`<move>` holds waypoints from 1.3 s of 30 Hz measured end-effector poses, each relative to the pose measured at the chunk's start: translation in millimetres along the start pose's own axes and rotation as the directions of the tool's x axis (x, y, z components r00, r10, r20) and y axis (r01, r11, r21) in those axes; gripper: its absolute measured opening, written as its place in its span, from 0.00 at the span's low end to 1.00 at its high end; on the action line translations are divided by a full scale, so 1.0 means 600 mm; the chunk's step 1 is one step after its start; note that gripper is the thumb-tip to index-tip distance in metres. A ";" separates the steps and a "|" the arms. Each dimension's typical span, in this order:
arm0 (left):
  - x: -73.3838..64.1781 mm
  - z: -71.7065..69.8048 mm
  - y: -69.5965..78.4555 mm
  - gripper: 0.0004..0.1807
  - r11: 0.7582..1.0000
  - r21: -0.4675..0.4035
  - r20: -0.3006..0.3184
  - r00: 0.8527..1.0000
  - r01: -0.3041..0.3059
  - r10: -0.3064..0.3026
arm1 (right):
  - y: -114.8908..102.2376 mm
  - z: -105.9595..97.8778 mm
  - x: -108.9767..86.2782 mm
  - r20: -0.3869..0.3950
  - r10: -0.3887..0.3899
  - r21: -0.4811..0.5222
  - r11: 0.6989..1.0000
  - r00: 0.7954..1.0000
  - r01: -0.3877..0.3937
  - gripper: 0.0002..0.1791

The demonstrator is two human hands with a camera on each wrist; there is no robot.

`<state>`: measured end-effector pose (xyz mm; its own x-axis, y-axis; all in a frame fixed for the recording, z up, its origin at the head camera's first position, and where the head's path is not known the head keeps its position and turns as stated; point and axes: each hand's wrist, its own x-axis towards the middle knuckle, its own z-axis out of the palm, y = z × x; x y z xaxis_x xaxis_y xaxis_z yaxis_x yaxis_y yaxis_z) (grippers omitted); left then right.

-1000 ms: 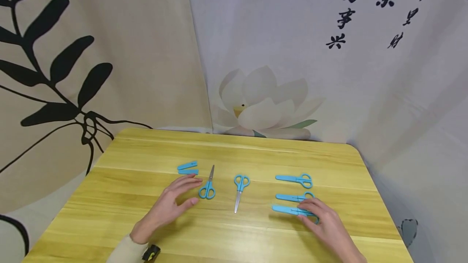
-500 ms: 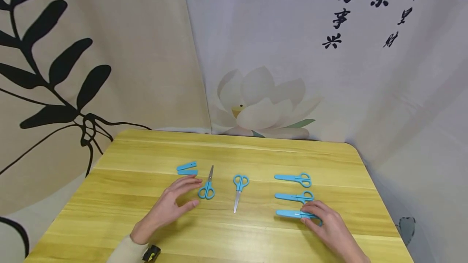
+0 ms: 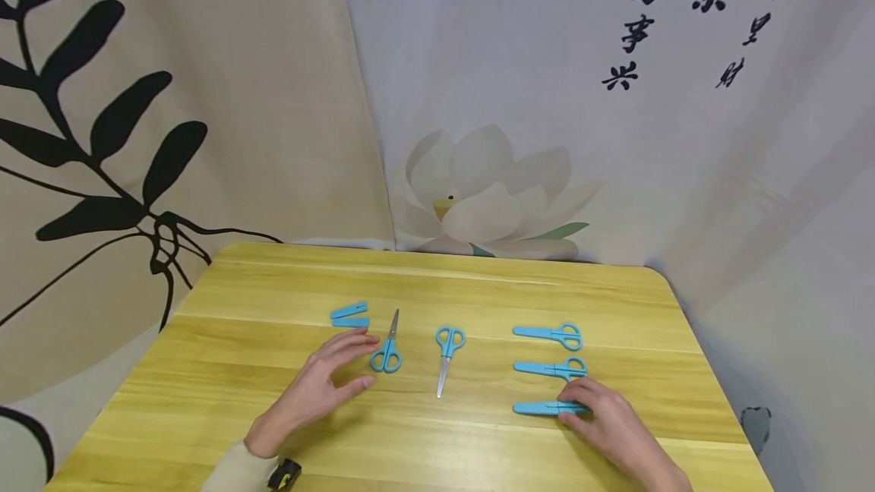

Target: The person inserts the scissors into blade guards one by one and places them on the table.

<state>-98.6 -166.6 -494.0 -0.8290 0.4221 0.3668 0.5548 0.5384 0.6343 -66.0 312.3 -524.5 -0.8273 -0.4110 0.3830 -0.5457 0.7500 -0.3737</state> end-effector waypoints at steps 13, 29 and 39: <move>0.005 0.007 -0.001 0.24 0.999 0.018 -0.004 0.999 -0.049 0.050 | 0.004 -0.001 0.008 0.087 0.017 -0.055 0.998 0.996 -0.013 0.15; 0.000 0.009 -0.001 0.24 0.999 0.019 -0.006 0.999 -0.033 0.033 | 0.001 -0.003 0.017 0.181 0.084 -0.040 0.996 0.980 -0.078 0.14; -0.005 0.003 -0.009 0.24 0.998 0.051 -0.017 0.999 -0.034 0.035 | -0.011 -0.021 0.007 0.103 0.180 0.007 0.983 0.978 -0.182 0.20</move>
<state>-98.9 -169.2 -499.7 -0.8101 0.4283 0.4003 0.5856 0.5599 0.5861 -64.1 311.9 -509.9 -0.9212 -0.3203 0.2208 -0.3874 0.8083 -0.4434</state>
